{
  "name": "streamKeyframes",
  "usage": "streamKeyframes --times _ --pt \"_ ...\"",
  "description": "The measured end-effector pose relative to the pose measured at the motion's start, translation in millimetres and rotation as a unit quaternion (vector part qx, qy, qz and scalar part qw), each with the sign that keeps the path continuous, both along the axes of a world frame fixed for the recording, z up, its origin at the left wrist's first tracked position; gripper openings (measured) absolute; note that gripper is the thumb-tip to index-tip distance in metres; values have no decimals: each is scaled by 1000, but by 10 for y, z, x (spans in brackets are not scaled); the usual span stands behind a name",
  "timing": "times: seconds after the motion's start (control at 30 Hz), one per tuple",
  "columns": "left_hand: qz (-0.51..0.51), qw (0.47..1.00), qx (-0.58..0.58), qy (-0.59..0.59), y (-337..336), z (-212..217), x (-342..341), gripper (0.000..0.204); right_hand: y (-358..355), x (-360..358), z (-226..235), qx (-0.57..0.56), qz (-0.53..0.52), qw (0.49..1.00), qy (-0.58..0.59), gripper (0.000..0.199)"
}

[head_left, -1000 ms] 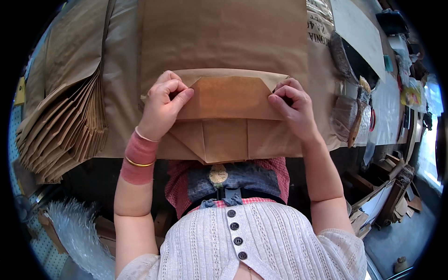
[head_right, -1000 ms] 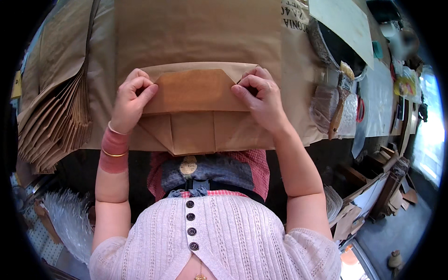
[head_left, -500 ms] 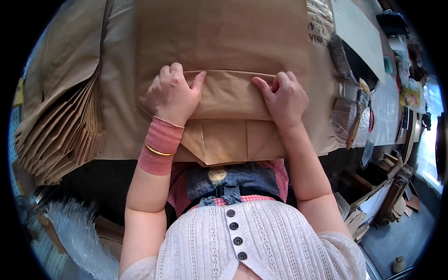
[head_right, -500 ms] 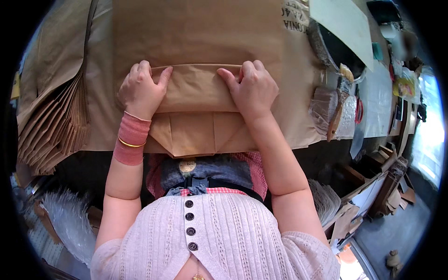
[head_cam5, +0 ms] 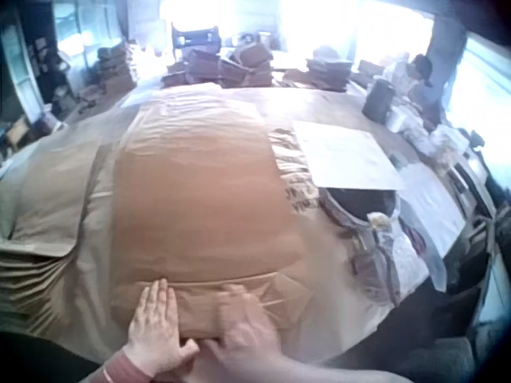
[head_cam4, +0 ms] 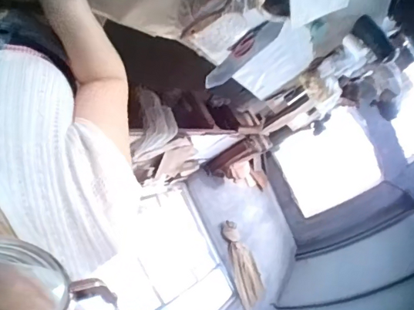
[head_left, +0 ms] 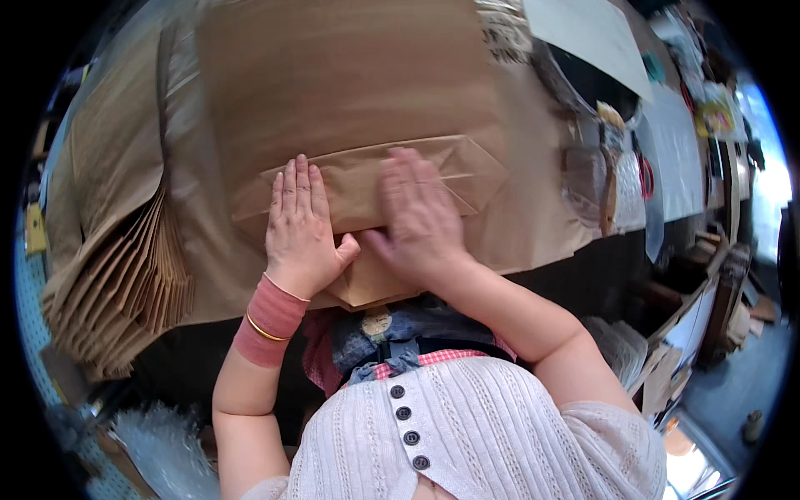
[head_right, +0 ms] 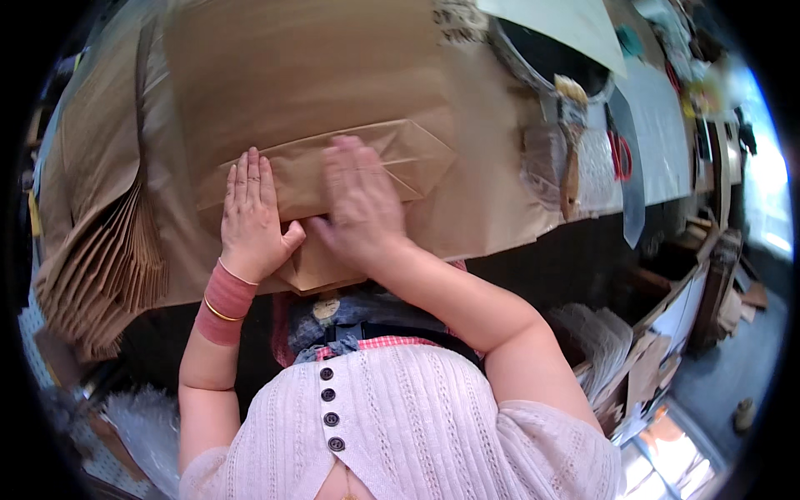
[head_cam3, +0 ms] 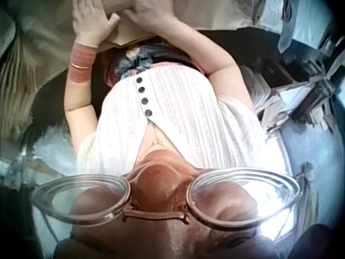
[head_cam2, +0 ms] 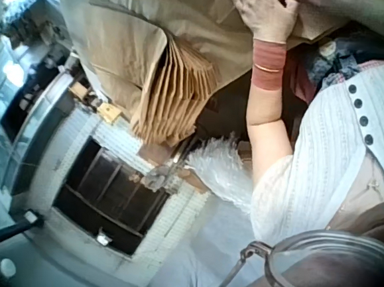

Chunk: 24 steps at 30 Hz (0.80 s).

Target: The person folds the top flaps of brown paper bags, applies liquid adhesive with a brush, and presses the flaps closed. They handle a stack of bags one at a time, moving the sealed units to the side.

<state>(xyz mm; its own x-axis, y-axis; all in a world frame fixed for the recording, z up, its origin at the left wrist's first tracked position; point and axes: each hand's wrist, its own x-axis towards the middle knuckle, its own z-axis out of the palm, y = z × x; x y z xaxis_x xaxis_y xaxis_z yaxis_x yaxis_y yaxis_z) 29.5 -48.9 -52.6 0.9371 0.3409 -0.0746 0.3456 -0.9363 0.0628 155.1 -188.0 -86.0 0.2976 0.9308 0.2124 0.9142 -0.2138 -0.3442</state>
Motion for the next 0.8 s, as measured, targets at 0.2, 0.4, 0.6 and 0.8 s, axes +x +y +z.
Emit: streamKeyframes --times 0.2,0.4,0.6,0.8 --pt "16 999 -27 -32 57 -116 -150 98 -78 124 155 -28 -15 996 82 91" --pt "118 986 51 104 -28 120 44 102 -220 394 287 -49 1 994 93 89" --pt "-105 968 95 -207 -434 -42 170 49 -350 464 791 164 -109 973 117 44" --pt "37 983 170 -53 241 184 502 29 -296 367 999 128 59 988 69 36"
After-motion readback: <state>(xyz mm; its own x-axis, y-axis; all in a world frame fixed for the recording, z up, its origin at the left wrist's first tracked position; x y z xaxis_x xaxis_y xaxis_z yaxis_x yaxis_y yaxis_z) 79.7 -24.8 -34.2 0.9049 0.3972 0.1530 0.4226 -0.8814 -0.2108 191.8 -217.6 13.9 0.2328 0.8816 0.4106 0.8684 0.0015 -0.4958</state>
